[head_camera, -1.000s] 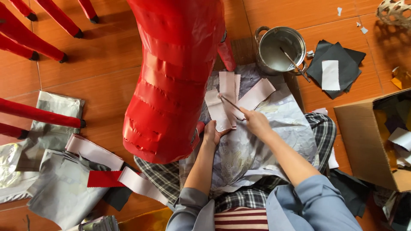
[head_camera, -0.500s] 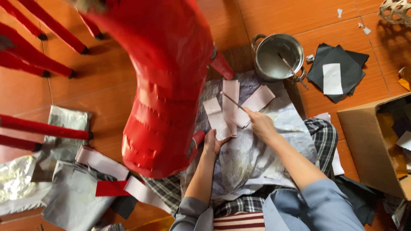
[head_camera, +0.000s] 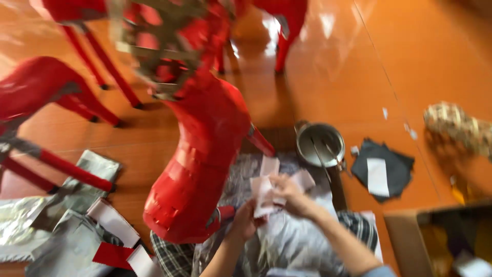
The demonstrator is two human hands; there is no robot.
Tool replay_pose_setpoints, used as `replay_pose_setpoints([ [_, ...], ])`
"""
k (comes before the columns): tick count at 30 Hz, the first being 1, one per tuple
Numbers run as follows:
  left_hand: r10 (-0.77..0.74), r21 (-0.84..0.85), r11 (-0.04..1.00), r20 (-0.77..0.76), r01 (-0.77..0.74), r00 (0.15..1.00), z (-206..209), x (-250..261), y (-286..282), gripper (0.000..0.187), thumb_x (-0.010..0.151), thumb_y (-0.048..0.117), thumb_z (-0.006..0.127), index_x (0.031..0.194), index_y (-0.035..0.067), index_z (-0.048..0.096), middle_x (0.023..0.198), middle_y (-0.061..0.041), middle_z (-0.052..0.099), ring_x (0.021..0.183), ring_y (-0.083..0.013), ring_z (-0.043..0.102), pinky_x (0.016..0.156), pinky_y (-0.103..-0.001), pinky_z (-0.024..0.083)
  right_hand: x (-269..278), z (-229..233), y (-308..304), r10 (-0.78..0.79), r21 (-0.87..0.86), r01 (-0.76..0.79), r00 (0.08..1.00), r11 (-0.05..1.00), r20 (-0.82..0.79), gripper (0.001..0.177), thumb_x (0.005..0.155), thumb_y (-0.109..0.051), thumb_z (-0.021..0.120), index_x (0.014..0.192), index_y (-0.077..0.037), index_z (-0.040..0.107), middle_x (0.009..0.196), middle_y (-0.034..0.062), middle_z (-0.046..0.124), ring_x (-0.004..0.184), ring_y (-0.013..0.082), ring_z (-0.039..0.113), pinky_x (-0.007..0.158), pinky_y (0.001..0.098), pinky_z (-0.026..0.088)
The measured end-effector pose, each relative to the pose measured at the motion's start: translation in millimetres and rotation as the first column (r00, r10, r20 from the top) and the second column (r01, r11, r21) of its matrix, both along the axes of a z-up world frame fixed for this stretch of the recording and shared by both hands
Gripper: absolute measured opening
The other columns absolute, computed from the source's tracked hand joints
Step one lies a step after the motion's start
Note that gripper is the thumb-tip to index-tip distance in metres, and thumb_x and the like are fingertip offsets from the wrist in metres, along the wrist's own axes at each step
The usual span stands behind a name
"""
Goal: Applying red paper strips to a horse-shaped frame to create a decorative statue
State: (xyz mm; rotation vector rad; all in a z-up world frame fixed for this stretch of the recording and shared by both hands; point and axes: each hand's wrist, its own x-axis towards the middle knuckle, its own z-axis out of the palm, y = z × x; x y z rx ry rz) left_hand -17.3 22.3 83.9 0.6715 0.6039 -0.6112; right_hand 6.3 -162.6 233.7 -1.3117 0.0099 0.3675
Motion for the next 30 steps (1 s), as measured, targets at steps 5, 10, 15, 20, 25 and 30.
replay_pose_setpoints([
  [5,-0.455,0.757,0.645,0.488,-0.101,0.745,73,-6,17,0.084,0.083,0.005,0.062,0.151,0.027,0.017,0.119,-0.006,0.062,0.091,-0.0154,0.068,0.084,-0.027,0.054,7,-4,0,0.393,-0.553,0.153,0.552,0.819,0.735,0.003,0.089,-0.013,0.067,0.091,-0.012,0.065,0.112,0.0051,0.067,0.112,0.03,0.058,0.097,0.0456,0.041],
  [10,-0.666,0.647,0.46,0.704,-0.608,0.246,213,-17,37,0.022,0.082,0.008,0.072,0.101,0.01,0.061,0.099,-0.008,0.06,0.093,-0.026,0.06,0.082,-0.034,0.047,-6,79,35,0.465,-0.561,0.053,0.5,0.826,0.731,0.005,0.083,-0.009,0.074,0.086,-0.01,0.07,0.097,0.0038,0.071,0.095,0.02,0.066,0.105,0.0448,0.033],
  [15,-0.435,0.528,0.561,0.843,-0.637,0.316,270,0,84,0.011,0.086,0.0,0.064,0.09,0.009,0.07,0.083,-0.002,0.07,0.073,-0.0128,0.064,0.067,-0.025,0.052,8,140,35,0.43,-0.547,0.091,0.516,0.832,0.741,0.007,0.08,-0.015,0.078,0.084,-0.014,0.072,0.097,-0.0007,0.074,0.091,0.014,0.069,0.105,0.0445,0.031],
  [20,-0.153,0.302,0.71,0.948,-0.636,0.28,333,51,131,0.008,0.09,0.003,0.066,0.095,0.005,0.071,0.075,-0.006,0.069,0.072,-0.0109,0.06,0.073,-0.028,0.053,44,210,46,0.153,-0.302,0.256,0.474,0.918,0.867,0.007,0.08,-0.016,0.077,0.08,-0.01,0.074,0.086,0.0086,0.074,0.088,0.0259,0.071,0.095,0.044,0.047],
  [25,0.018,0.141,0.81,0.964,-0.569,0.264,365,118,139,0.007,0.095,0.01,0.064,0.097,0.005,0.069,0.08,-0.003,0.066,0.077,-0.0086,0.058,0.076,-0.026,0.05,83,230,71,-0.08,-0.148,0.361,0.546,0.921,0.834,0.005,0.087,-0.007,0.071,0.091,-0.005,0.072,0.097,0.0038,0.069,0.091,0.0165,0.064,0.094,0.0401,0.048],
  [30,0.121,0.048,0.875,0.941,-0.481,0.315,365,182,131,0.012,0.097,0.018,0.063,0.095,0.007,0.067,0.081,-0.003,0.067,0.078,-0.0107,0.067,0.082,-0.027,0.052,112,227,92,-0.322,0.122,0.373,0.541,0.92,0.777,0.008,0.087,-0.006,0.072,0.088,0.001,0.068,0.096,0.009,0.063,0.085,0.0173,0.06,0.086,0.0388,0.052],
])
